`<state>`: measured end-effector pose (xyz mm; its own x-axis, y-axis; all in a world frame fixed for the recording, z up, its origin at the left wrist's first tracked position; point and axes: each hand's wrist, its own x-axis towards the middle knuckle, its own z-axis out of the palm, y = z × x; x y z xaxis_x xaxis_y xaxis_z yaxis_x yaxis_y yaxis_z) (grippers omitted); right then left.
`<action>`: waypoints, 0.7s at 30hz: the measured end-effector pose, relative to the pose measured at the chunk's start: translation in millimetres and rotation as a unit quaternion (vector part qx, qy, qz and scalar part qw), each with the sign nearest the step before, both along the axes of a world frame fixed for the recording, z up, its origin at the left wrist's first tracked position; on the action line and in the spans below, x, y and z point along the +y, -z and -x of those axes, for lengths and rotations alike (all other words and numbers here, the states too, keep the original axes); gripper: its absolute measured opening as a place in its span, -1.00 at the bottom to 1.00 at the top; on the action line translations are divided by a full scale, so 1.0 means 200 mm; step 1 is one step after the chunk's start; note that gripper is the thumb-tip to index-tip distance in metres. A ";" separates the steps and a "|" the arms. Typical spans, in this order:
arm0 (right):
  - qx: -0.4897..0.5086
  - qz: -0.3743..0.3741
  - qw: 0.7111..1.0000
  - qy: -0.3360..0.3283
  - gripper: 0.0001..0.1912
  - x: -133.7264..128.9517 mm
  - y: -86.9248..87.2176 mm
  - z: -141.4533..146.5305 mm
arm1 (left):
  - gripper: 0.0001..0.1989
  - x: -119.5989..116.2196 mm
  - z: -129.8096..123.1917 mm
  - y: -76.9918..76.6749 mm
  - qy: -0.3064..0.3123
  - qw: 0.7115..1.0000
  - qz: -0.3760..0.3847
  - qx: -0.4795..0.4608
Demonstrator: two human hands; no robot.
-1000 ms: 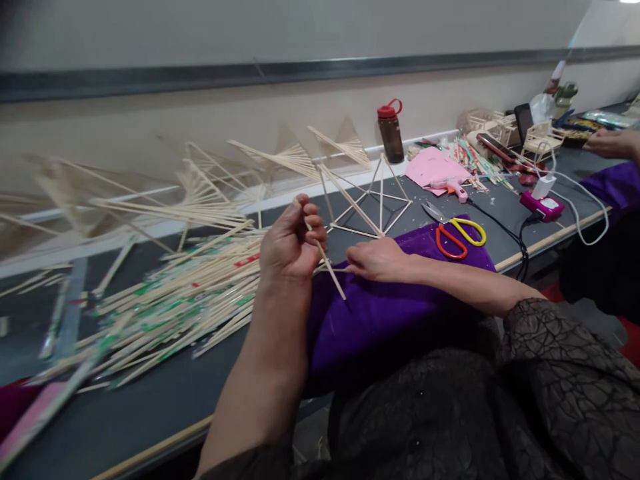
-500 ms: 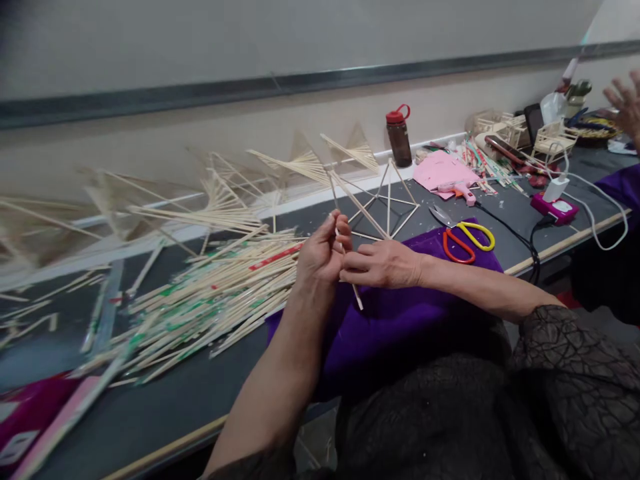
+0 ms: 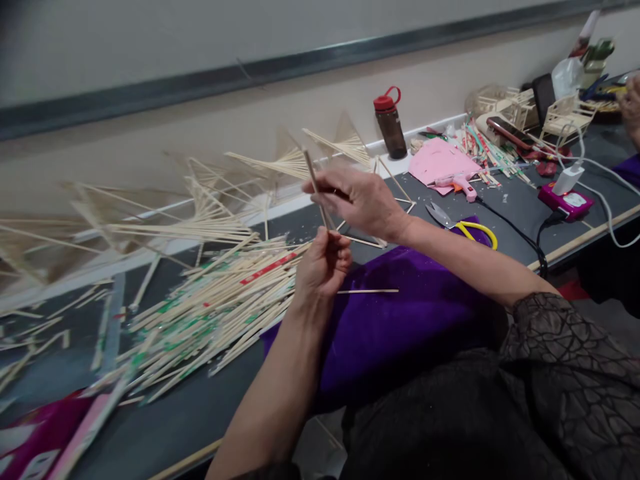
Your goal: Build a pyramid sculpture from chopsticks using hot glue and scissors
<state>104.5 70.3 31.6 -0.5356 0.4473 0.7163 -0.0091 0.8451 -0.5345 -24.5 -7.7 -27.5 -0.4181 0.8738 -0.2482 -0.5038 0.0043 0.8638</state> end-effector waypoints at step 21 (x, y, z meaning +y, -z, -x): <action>-0.282 0.030 0.958 0.036 -0.85 0.29 -0.17 0.10 | -0.51 0.10 0.08 0.02 0.102 0.962 0.102 0.231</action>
<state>85.4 128.2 66.3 -0.7965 0.5285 0.2937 0.3522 0.8004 -0.4852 -40.6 13.3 -30.9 -0.3496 0.9024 -0.2517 -0.0361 0.2555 0.9661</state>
